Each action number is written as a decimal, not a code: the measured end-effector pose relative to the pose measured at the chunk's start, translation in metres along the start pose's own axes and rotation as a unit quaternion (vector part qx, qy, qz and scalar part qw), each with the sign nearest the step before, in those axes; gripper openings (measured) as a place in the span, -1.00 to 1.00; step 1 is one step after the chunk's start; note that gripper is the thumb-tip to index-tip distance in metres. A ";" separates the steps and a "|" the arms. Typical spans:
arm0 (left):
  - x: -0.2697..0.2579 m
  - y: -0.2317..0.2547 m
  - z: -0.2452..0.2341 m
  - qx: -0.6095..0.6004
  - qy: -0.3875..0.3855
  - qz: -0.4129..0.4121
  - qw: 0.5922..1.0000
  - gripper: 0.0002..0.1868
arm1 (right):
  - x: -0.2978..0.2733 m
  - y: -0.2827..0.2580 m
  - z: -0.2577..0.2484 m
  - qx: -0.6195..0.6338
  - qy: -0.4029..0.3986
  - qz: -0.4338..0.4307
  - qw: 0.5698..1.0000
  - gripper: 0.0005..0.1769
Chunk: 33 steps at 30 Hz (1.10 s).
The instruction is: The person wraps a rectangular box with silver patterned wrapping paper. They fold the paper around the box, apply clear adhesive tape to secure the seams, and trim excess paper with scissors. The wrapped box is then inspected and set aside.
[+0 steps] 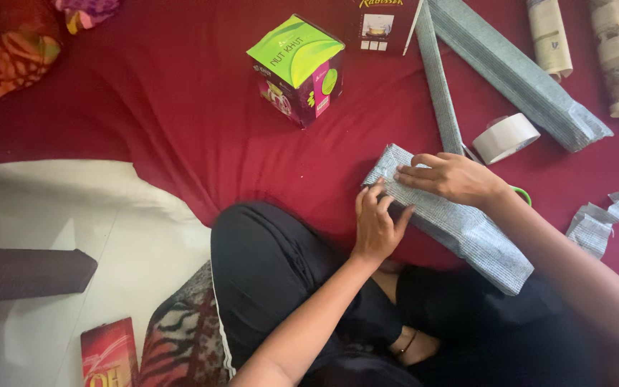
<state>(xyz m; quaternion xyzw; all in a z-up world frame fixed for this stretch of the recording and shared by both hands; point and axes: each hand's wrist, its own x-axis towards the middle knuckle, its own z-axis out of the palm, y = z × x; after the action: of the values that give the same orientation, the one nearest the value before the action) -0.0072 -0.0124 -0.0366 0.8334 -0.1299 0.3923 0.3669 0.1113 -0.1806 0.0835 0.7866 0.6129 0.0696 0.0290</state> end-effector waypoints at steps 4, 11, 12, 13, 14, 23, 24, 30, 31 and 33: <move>0.002 -0.002 -0.003 -0.010 0.003 0.002 1.000 -0.39 | 0.002 -0.005 -0.004 0.032 -0.016 0.027 0.999 -0.38; 0.006 -0.001 -0.010 0.061 -0.101 -0.045 0.992 -0.33 | -0.006 -0.028 -0.008 0.044 0.009 0.094 0.995 -0.50; 0.008 -0.001 -0.012 0.082 -0.105 -0.055 0.990 -0.33 | -0.007 -0.031 -0.009 0.053 0.009 0.109 0.993 -0.56; 0.011 0.000 -0.013 0.102 -0.110 -0.064 0.987 -0.32 | -0.007 -0.035 -0.009 0.058 0.021 0.118 0.991 -0.51; 0.014 0.000 -0.015 0.122 -0.115 -0.073 0.983 -0.32 | -0.008 -0.038 -0.009 0.065 0.034 0.127 0.989 -0.46; 0.033 0.007 -0.036 0.135 -0.090 -0.140 0.977 -0.13 | -0.010 -0.048 -0.013 0.069 0.062 0.148 0.985 -0.40; 0.033 0.008 -0.036 0.135 -0.088 -0.141 0.977 -0.10 | -0.013 -0.048 -0.011 0.067 0.062 0.147 0.985 -0.40; 0.034 0.006 -0.036 0.132 -0.084 -0.148 0.977 -0.04 | -0.033 -0.043 0.014 0.057 0.093 0.143 0.984 -0.48; 0.033 0.005 -0.036 0.128 -0.086 -0.148 0.977 -0.04 | -0.036 -0.042 0.017 0.055 0.093 0.154 0.982 -0.58; 0.033 0.004 -0.036 0.128 -0.096 -0.144 0.977 -0.04 | -0.041 -0.041 0.021 0.050 0.094 0.178 0.978 -0.78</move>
<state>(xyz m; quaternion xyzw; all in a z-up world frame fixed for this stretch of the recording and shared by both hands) -0.0076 0.0132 0.0055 0.9171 0.0081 0.2670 0.2959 0.0651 -0.2090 0.0548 0.8736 0.4655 0.1166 -0.0811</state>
